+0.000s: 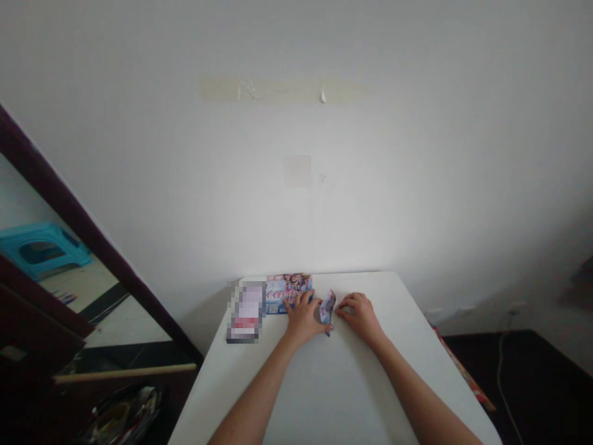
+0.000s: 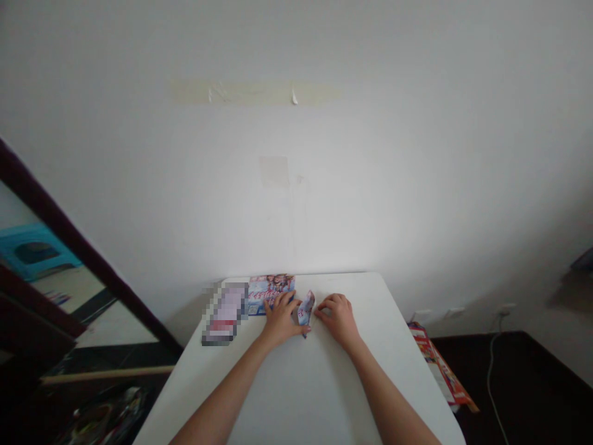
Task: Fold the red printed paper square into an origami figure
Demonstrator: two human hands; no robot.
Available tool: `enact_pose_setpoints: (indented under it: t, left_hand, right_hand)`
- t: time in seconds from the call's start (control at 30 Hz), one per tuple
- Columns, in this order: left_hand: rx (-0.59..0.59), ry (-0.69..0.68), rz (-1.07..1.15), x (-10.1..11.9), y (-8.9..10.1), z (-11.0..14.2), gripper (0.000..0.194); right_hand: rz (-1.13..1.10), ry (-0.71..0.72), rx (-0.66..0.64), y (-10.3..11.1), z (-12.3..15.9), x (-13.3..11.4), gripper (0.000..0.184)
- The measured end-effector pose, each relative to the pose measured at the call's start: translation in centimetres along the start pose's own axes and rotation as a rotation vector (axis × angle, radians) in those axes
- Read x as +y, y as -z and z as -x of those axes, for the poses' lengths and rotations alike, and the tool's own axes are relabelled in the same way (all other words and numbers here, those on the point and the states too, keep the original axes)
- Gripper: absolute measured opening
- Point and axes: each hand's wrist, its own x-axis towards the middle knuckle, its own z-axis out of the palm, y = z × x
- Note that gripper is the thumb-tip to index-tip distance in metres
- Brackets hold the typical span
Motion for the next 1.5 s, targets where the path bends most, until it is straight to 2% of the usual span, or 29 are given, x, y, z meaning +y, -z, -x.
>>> enact_pose_setpoints:
  t: [0.47,0.97,1.2,1.5]
  left_hand:
    - [-0.007,-0.010,0.007,-0.2,0.0,-0.1,0.070]
    - [-0.026,0.007,-0.003,-0.1,0.0,-0.1,0.069]
    - [0.010,-0.006,0.006,-0.3,-0.4,-0.1,0.068]
    - [-0.015,-0.002,-0.003,-0.1,0.0,-0.1,0.069]
  right_hand:
    - [0.011,-0.134,0.045,-0.3,0.0,-1.3,0.007]
    - [-0.063,-0.070,-0.024,-0.4,-0.4,0.9,0.011]
    - [-0.030,-0.049,0.006,-0.3,-0.1,0.2,0.011]
    - [0.024,-0.027,0.011,-0.2,0.1,-0.4,0.013]
